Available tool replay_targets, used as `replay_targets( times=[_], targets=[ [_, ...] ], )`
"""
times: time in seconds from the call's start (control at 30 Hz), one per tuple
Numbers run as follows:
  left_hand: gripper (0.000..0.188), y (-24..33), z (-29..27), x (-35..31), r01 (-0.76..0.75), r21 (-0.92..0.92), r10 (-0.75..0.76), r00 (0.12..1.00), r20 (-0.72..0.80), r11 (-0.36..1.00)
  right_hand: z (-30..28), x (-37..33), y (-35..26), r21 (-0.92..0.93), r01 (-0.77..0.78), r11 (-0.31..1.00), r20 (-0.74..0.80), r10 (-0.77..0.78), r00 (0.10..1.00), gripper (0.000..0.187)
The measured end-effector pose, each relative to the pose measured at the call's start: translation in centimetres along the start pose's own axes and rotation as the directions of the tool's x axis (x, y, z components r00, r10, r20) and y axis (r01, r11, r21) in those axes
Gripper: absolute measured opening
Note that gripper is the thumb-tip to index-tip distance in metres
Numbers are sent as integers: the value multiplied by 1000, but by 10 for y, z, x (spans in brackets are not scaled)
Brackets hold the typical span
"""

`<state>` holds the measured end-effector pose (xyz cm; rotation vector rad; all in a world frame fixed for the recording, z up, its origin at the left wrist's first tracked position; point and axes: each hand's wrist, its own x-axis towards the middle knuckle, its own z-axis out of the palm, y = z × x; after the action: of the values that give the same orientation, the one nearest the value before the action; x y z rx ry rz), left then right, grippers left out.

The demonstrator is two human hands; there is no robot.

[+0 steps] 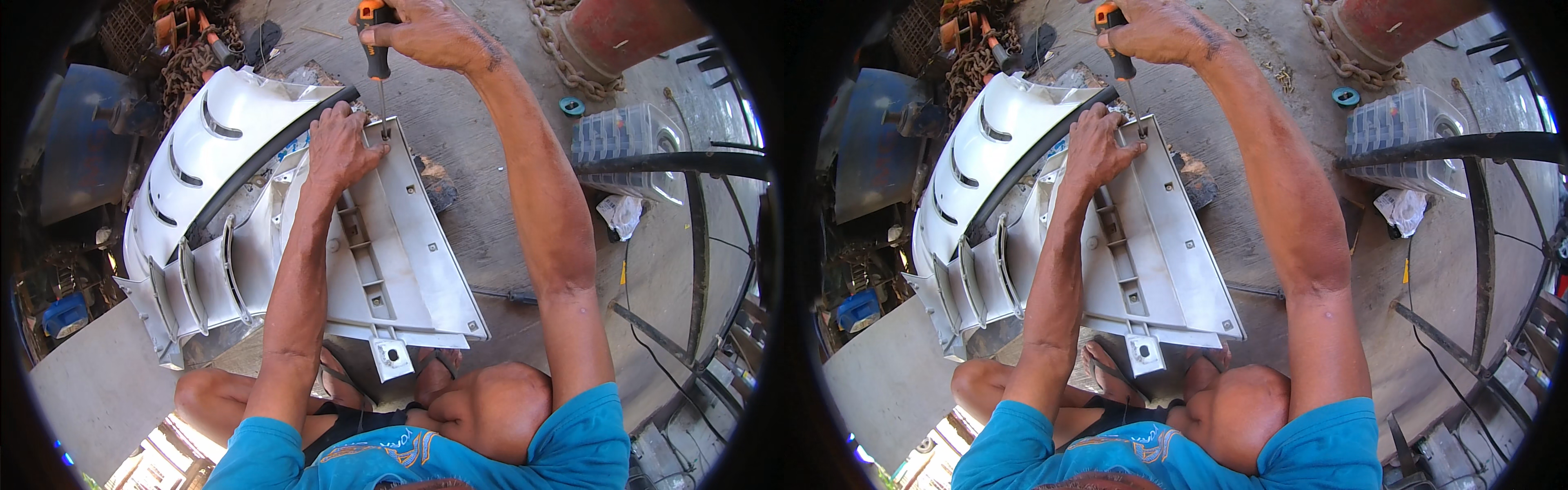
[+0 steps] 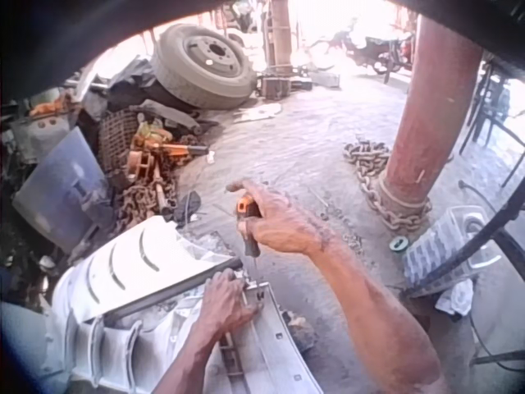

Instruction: The person sits on the floor and uses a screwdriver to fasten screws into a white plastic automotive part, likely a bumper cover. They repeatedly position the part, insert screws, and tighten them while adjusting the part's orientation.

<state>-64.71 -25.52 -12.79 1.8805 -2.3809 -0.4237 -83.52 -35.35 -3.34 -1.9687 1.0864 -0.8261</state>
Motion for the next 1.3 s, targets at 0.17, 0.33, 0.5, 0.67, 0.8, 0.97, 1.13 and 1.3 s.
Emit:
replay_targets(
  times=[0.17,0.33,0.5,0.67,0.8,0.97,1.13,1.3],
  targets=[
    [60,0,-2,-1,7,-16,-7,1000,14,1000,6,-2,-3,-371,-60,927,-148,5,989,47],
    [59,1,0,0,7,-7,-7,1000,17,1000,-2,-2,9,82,107,991,-105,-98,990,48],
    [59,0,-1,-1,8,-1,-8,1000,1,1000,-6,-8,-14,-259,-83,962,-131,50,990,46],
    [59,1,1,0,7,-14,-7,1000,2,1000,-10,-4,3,-21,-52,998,-21,51,998,45],
    [57,-2,2,-1,5,-3,-6,1000,-14,1000,0,-3,1,-125,-9,992,-188,-15,982,42],
    [56,1,1,0,1,6,-1,1000,-9,1000,0,-6,4,-157,131,979,-178,-158,971,42],
    [55,-2,0,-1,-4,-2,4,1000,-23,1000,2,-2,-8,-69,-136,988,-159,123,979,43],
    [58,-3,2,-1,-3,-12,2,1000,-14,1000,9,-4,0,-106,13,994,-255,-40,966,43]
  ],
)
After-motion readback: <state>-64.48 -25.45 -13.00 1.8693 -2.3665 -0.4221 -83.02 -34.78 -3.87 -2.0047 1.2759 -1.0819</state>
